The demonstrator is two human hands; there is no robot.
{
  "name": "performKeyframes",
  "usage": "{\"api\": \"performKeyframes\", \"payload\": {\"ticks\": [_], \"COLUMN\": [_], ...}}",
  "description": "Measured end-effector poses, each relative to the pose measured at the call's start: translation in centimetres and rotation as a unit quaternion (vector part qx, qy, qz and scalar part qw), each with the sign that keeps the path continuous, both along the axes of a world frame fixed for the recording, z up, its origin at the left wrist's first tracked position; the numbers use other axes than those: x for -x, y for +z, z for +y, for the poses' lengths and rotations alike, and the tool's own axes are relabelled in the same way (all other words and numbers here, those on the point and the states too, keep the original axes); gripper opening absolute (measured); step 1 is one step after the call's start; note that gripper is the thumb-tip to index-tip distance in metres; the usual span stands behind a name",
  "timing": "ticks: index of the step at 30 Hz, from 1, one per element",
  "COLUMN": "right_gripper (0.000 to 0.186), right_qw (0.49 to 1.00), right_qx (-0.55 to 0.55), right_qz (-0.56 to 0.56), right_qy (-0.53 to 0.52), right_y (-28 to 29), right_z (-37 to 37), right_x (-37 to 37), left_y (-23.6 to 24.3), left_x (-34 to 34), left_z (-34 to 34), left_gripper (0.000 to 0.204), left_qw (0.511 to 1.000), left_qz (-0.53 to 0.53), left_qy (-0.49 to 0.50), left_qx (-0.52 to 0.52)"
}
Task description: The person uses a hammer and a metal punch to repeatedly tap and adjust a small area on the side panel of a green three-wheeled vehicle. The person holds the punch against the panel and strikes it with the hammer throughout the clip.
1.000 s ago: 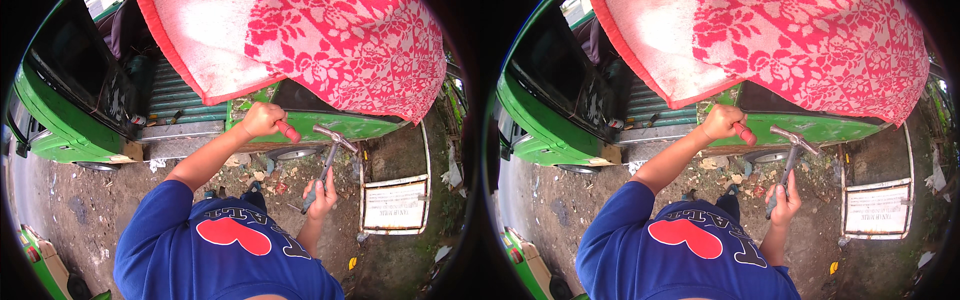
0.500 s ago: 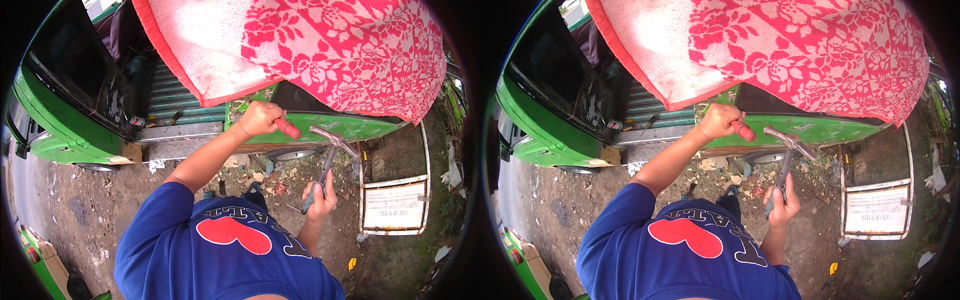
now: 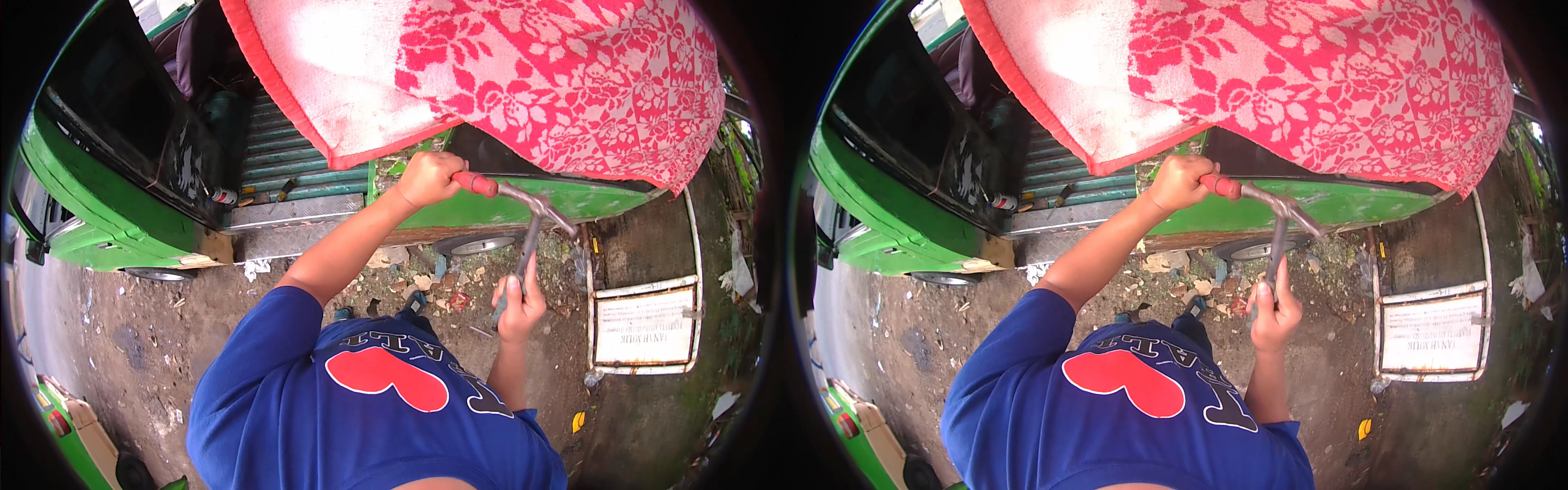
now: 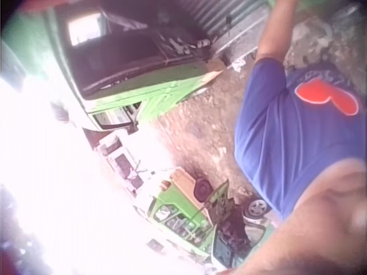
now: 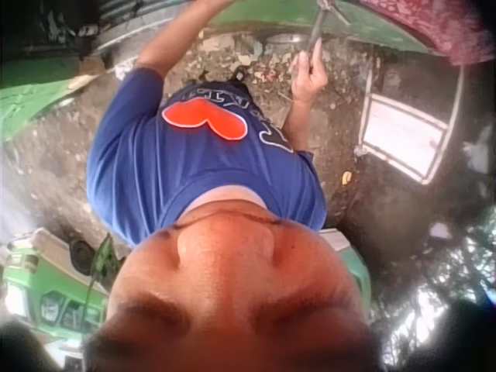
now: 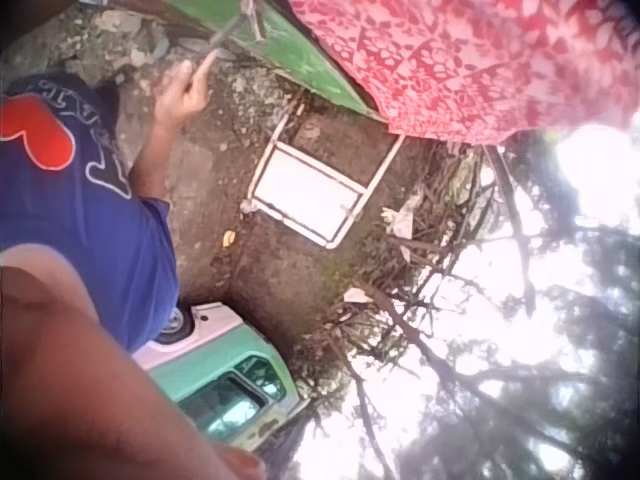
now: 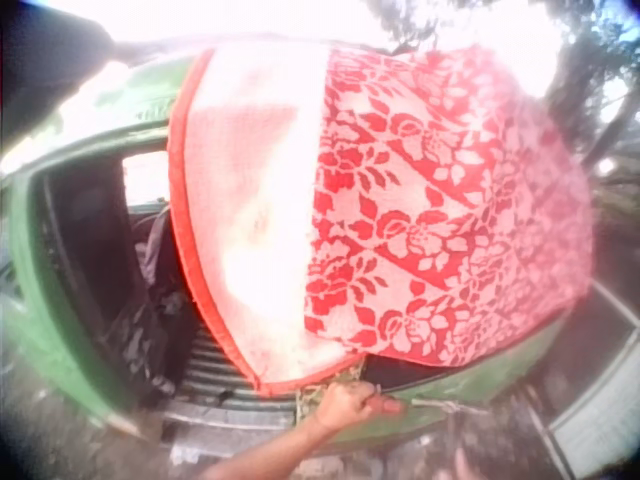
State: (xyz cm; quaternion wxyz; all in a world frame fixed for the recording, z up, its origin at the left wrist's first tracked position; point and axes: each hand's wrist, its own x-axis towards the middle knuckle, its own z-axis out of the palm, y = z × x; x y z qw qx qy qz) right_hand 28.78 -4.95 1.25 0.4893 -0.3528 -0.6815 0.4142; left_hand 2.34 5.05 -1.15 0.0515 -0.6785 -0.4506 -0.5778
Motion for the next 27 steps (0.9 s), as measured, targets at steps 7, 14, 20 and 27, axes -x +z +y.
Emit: {"api": "performKeyframes", "payload": {"ticks": [7,14,20,27], "right_gripper": [0.052,0.05,0.054,0.052], "right_qw": [0.989,0.988,0.99,0.985], "right_qx": [0.024,0.056,0.091,0.06], "right_qz": [0.125,0.116,0.102,0.163], "right_qy": [-0.071,-0.082,-0.027,-0.016], "right_y": [1.4,0.6,0.3,2.5], "right_z": [-2.2,-3.3,-1.3,1.3], "right_x": [0.0,-0.2,-1.1,-1.0], "left_y": [0.0,-0.6,-0.3,0.9], "left_x": [0.2,-0.2,-0.7,-1.3], "left_z": [-0.7,-0.3,0.2,1.5], "left_gripper": [0.021,0.005,0.009,0.019], "left_qw": [1.0,0.997,0.997,0.996], "left_qz": [0.009,0.04,0.04,0.015], "left_qy": [-0.021,-0.051,-0.013,0.043], "left_qx": [0.016,0.041,0.066,0.078]}}
